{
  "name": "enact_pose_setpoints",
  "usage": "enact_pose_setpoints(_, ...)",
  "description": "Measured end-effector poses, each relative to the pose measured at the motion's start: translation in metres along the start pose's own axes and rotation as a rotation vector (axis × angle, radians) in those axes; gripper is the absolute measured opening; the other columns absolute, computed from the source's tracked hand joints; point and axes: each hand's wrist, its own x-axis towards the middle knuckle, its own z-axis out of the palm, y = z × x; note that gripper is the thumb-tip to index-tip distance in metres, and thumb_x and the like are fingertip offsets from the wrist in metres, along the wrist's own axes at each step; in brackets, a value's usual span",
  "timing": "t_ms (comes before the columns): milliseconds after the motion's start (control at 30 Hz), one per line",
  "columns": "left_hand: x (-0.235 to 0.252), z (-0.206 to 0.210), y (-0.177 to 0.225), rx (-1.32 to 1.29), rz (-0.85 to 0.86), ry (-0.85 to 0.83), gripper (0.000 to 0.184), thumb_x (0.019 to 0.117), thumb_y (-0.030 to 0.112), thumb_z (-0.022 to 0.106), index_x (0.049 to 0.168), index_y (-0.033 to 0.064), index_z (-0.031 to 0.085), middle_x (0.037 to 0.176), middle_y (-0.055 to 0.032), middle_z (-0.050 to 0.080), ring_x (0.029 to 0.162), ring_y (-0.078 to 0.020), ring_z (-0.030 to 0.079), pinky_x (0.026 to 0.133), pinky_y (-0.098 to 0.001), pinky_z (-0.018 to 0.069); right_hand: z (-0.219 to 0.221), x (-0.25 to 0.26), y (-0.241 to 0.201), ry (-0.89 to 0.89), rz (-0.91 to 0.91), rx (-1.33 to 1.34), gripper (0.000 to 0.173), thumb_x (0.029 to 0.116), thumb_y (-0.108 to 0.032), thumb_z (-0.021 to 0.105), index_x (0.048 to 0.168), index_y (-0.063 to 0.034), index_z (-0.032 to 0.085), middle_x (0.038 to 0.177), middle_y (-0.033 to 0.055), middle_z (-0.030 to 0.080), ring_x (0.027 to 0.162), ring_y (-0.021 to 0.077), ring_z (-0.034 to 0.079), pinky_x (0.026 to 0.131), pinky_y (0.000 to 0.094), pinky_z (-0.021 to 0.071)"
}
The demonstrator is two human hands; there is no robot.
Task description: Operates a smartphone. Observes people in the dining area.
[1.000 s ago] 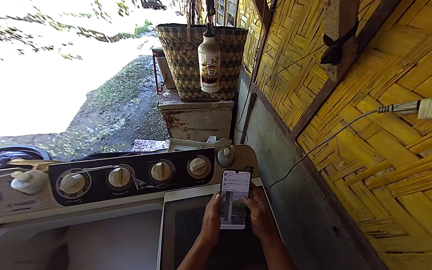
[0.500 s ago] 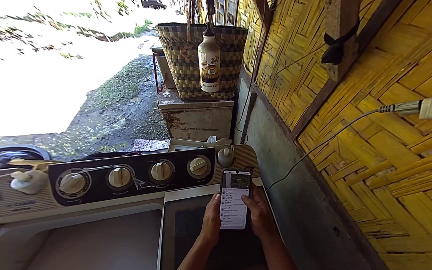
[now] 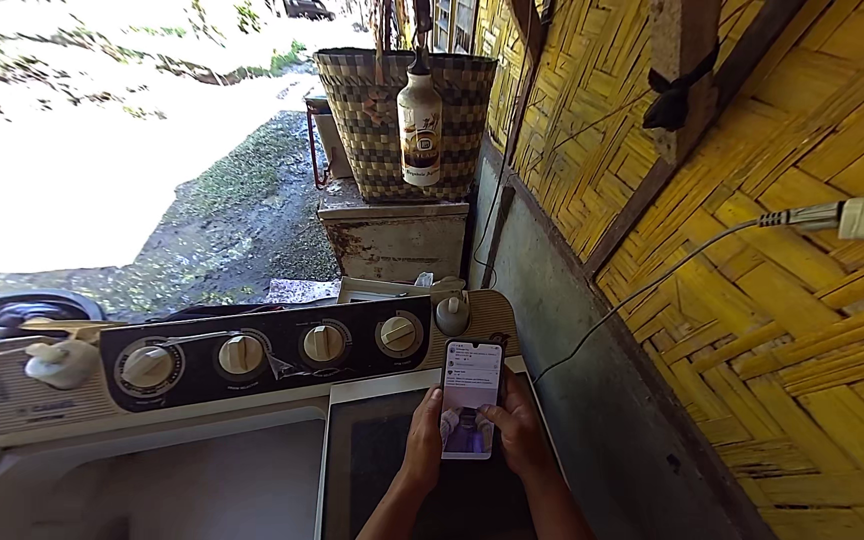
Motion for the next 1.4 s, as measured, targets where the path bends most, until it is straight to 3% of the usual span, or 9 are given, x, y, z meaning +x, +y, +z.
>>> enact_pose_setpoints(100,0.0,-0.001,0.0,0.017,0.001,-0.001,0.05,0.1079,0.026,0.017,0.125,-0.0002,0.057,0.105,-0.0034,0.069,0.099,-0.0048,0.067,0.09,-0.0246,0.0554,0.0,0.0,0.0,0.009,0.0,-0.009,0.064,0.0883,0.01,0.043,0.15,0.0133,0.024,0.127,0.0114,0.065,0.112,0.0069,0.066,0.1,0.025,0.0539)
enact_pose_setpoints(233,0.0,-0.001,0.0,0.026,0.008,0.007,0.049,0.108,0.026,0.019,0.124,0.0006,0.058,0.105,-0.0024,0.069,0.099,-0.0041,0.066,0.091,-0.024,0.055,0.001,0.0,0.0,0.021,-0.018,-0.004,0.053,0.099,0.003,0.042,0.149,0.0131,0.027,0.131,0.0118,0.063,0.117,0.0058,0.064,0.103,0.0231,0.0511)
enact_pose_setpoints(400,0.001,-0.002,-0.002,0.017,0.015,-0.007,0.051,0.1082,0.027,0.019,0.13,-0.0015,0.055,0.115,-0.0054,0.068,0.107,-0.0055,0.065,0.096,-0.0254,0.0538,0.001,0.0,0.0,0.009,-0.023,0.007,0.061,0.0933,0.006,0.046,0.15,0.0136,0.025,0.132,0.0126,0.061,0.116,0.0061,0.064,0.102,0.0238,0.0518)
enact_pose_setpoints(500,0.001,-0.002,-0.003,-0.017,0.002,-0.01,0.05,0.1083,0.026,0.017,0.124,0.0002,0.057,0.104,-0.0047,0.071,0.098,-0.0077,0.069,0.09,-0.0275,0.0579,0.001,0.0,-0.001,0.002,-0.002,0.009,0.065,0.0895,0.008,0.044,0.151,0.0126,0.023,0.13,0.0122,0.062,0.114,0.0069,0.065,0.101,0.0245,0.0528)
enact_pose_setpoints(700,0.002,-0.003,-0.004,-0.005,0.001,-0.005,0.052,0.1077,0.027,0.017,0.127,0.0005,0.057,0.108,-0.0052,0.07,0.101,-0.0089,0.068,0.091,-0.0285,0.0568,-0.004,0.001,0.001,-0.061,-0.007,-0.01,0.07,0.0853,0.007,0.048,0.15,0.0139,0.022,0.132,0.0136,0.061,0.117,0.0089,0.064,0.103,0.0258,0.0519)
enact_pose_setpoints(800,0.002,-0.003,-0.003,-0.033,-0.011,0.035,0.052,0.1083,0.028,0.015,0.127,0.0011,0.056,0.106,-0.0053,0.07,0.099,-0.0089,0.069,0.09,-0.0285,0.0576,-0.009,0.0,-0.002,-0.18,0.026,-0.034,0.08,0.0853,0.005,0.054,0.153,0.0137,0.013,0.138,0.0158,0.058,0.121,0.0107,0.062,0.105,0.0276,0.0515)
enact_pose_setpoints(933,0.002,-0.001,0.0,-0.124,-0.009,0.117,0.053,0.1097,0.028,0.013,0.124,0.0023,0.057,0.101,-0.0052,0.072,0.094,-0.0097,0.071,0.086,-0.0282,0.0596,-0.016,0.002,-0.007,-0.399,0.136,0.033,0.101,0.0764,0.015,0.061,0.157,0.0086,-0.001,0.15,0.0174,0.047,0.132,0.0161,0.056,0.111,0.0316,0.0481)
enact_pose_setpoints(1100,0.001,-0.002,0.001,-0.156,-0.018,0.117,0.054,0.1103,0.028,0.011,0.127,0.0017,0.055,0.104,-0.0062,0.073,0.096,-0.0101,0.071,0.087,-0.0289,0.0599,-0.023,0.002,-0.006,-0.532,0.221,0.06,0.12,0.0687,0.021,0.064,0.158,-0.0006,-0.014,0.155,0.0148,0.041,0.135,0.0189,0.055,0.112,0.0365,0.0492)
enact_pose_setpoints(1400,0.0,-0.002,0.004,-0.139,-0.048,0.112,0.054,0.1111,0.027,0.01,0.127,0.0021,0.056,0.105,-0.0063,0.073,0.097,-0.0102,0.071,0.087,-0.0293,0.0599,-0.024,0.002,-0.005,-0.544,0.227,0.055,0.125,0.0661,0.021,0.065,0.157,-0.002,-0.018,0.156,0.0142,0.039,0.136,0.0185,0.054,0.112,0.0368,0.0491)
